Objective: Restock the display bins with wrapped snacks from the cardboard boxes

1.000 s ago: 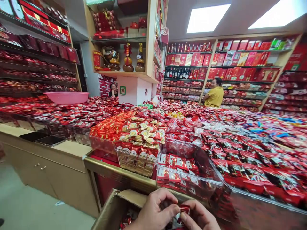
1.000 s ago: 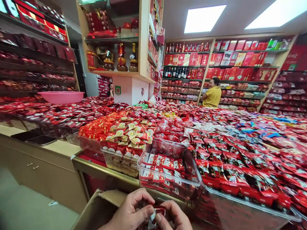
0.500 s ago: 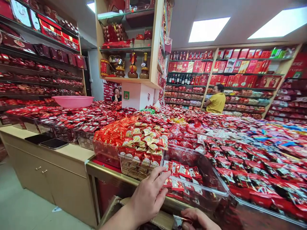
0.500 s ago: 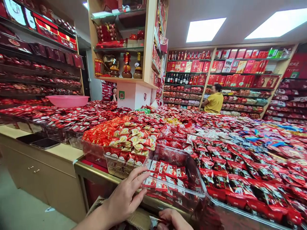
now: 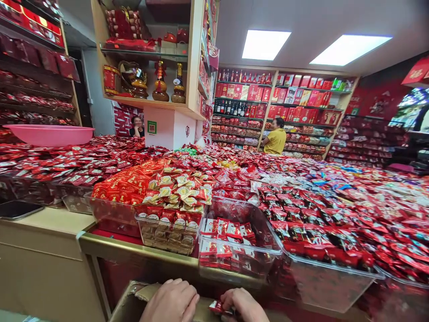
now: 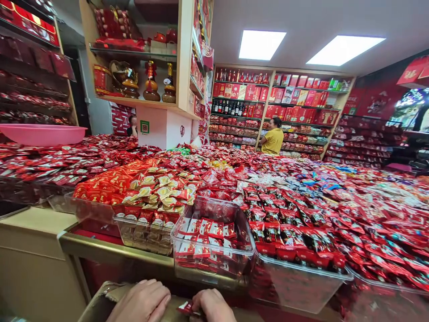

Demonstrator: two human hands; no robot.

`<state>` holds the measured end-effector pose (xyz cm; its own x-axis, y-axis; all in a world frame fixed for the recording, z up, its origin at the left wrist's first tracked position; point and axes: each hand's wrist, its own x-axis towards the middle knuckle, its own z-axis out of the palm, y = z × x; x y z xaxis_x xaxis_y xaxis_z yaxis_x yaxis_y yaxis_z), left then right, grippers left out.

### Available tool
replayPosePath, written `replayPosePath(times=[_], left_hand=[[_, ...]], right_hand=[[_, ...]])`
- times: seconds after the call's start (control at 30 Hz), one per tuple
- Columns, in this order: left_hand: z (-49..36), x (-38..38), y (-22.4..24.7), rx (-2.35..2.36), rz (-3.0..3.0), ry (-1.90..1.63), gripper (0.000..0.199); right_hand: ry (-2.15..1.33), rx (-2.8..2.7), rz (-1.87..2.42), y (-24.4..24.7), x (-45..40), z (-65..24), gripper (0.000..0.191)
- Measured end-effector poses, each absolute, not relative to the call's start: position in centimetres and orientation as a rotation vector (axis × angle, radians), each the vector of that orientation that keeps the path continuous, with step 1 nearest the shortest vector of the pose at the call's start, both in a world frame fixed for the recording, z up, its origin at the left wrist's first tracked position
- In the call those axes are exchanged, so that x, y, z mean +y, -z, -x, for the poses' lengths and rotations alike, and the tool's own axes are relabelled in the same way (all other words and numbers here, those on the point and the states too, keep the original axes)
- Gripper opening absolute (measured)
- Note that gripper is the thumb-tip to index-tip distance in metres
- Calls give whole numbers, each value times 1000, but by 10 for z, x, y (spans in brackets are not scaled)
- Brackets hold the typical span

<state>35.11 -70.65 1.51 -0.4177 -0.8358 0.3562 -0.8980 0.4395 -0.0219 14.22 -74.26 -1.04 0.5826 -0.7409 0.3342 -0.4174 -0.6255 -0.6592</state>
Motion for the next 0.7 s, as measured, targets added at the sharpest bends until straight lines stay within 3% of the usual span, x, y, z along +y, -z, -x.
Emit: replayPosePath(times=[0.57, 0.7], left_hand=[[-350, -703, -12, -2323, -1460, -318, 24], [-352, -706, -11, -2324, -1390, -395, 22]], right_hand=[[860, 1042, 2220, 3, -728, -148, 22], [1031, 840, 2286, -28, -724, -137, 14]])
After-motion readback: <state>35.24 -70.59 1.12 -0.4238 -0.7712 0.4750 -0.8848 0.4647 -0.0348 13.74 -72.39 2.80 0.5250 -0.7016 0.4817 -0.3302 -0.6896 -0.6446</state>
